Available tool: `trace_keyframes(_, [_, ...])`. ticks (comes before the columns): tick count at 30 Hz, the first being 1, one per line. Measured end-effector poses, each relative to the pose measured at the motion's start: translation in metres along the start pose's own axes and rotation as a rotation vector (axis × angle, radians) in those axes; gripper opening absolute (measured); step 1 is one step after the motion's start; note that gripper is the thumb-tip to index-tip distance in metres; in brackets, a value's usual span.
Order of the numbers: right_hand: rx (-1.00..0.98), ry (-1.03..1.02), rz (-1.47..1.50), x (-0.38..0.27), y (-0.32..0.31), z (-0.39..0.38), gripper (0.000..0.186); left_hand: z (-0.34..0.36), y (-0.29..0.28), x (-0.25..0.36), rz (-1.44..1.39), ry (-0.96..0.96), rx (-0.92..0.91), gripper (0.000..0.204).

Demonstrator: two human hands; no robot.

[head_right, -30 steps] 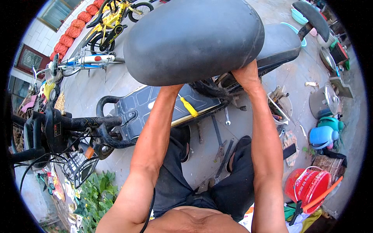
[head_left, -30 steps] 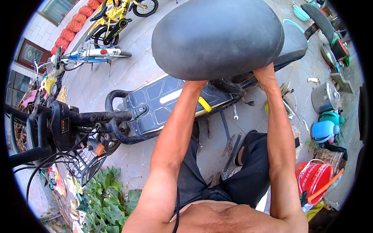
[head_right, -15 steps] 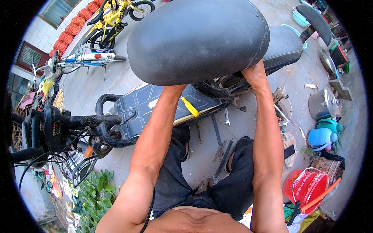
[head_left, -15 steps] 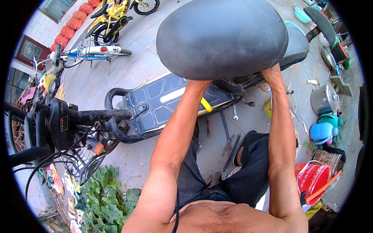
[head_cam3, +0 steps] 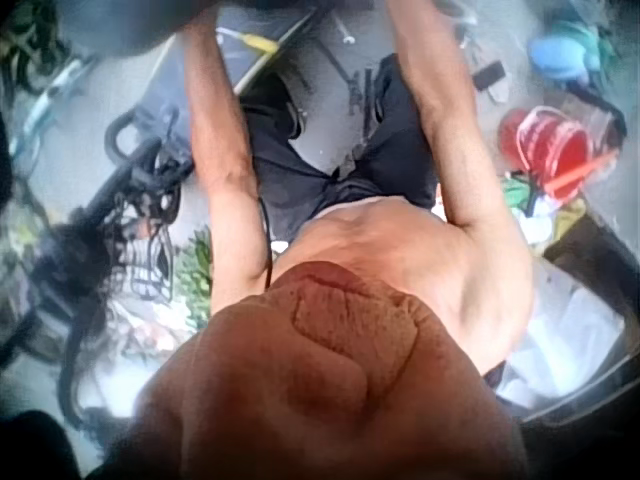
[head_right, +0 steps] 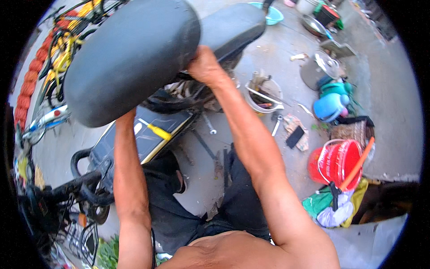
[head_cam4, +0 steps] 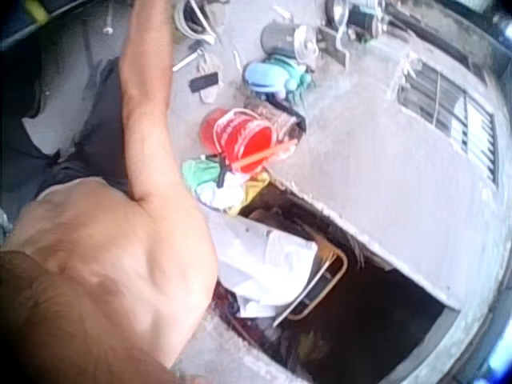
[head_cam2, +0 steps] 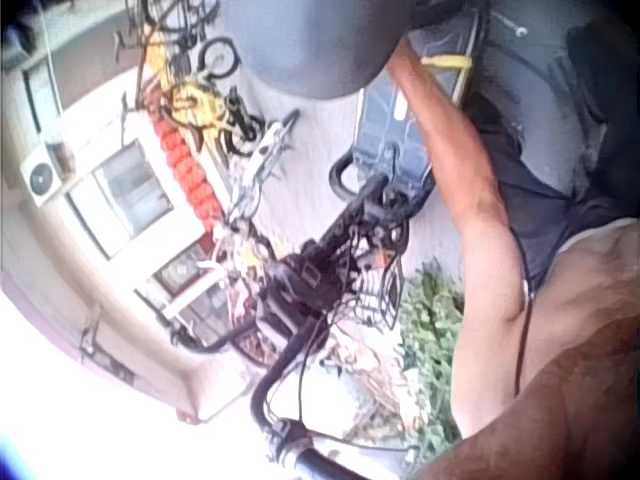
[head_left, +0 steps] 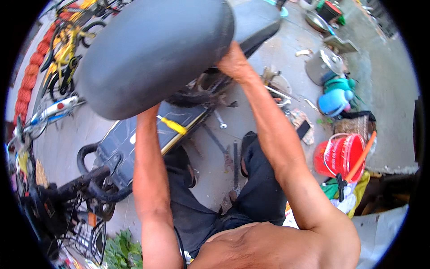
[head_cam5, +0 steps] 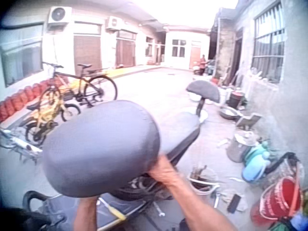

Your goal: The person reattaches the seat of an electric scooter, aligning it with the frame and securing it using a wrench. They tighten the fasteners underneath the seat to ensure it is firmly attached.

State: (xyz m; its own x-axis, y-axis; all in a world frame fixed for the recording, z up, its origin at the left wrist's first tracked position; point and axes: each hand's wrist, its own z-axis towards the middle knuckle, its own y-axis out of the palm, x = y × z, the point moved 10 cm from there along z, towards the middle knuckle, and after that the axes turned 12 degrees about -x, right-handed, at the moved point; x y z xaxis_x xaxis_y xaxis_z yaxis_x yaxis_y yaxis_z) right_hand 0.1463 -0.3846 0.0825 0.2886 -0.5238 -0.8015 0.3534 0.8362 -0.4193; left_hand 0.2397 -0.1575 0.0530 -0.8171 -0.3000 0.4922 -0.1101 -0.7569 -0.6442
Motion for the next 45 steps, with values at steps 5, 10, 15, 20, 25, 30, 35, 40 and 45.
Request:
trace_keyframes(5, [-0.058,0.054,0.003,-0.003,-0.005,-0.005,0.016,-0.005,0.0,0.001,0.193,0.113,0.067,0.057])
trace_keyframes(10, [0.012,0.017,-0.114,0.0,-0.008,-0.003,0.026,-0.01,0.003,-0.018,0.282,0.127,0.06,0.057])
trace_keyframes(15, [0.019,0.019,-0.035,0.002,-0.01,-0.003,0.028,-0.013,0.009,-0.035,0.332,0.128,0.052,0.057])
trace_keyframes(20, [0.081,-0.002,-0.132,-0.001,-0.01,-0.003,0.026,-0.016,0.017,-0.046,0.361,0.139,0.042,0.056])
trace_keyframes(25, [0.075,0.021,-0.126,0.003,-0.011,-0.009,0.027,-0.017,0.023,-0.054,0.385,0.147,0.03,0.056])
trace_keyframes(30, [0.14,0.038,-0.153,-0.009,-0.015,-0.011,0.03,-0.021,0.024,-0.064,0.401,0.149,0.023,0.056])
trace_keyframes(35, [0.083,0.145,-0.319,-0.01,-0.012,-0.012,0.026,-0.018,0.019,-0.063,0.384,0.131,0.022,0.056])
trace_keyframes(40, [0.079,0.119,-0.136,0.004,-0.014,-0.014,0.023,-0.014,0.018,-0.057,0.34,0.11,0.023,0.056])
trace_keyframes(45, [0.014,0.059,0.018,0.002,-0.011,-0.009,0.023,-0.013,0.016,-0.055,0.315,0.081,0.023,0.057])
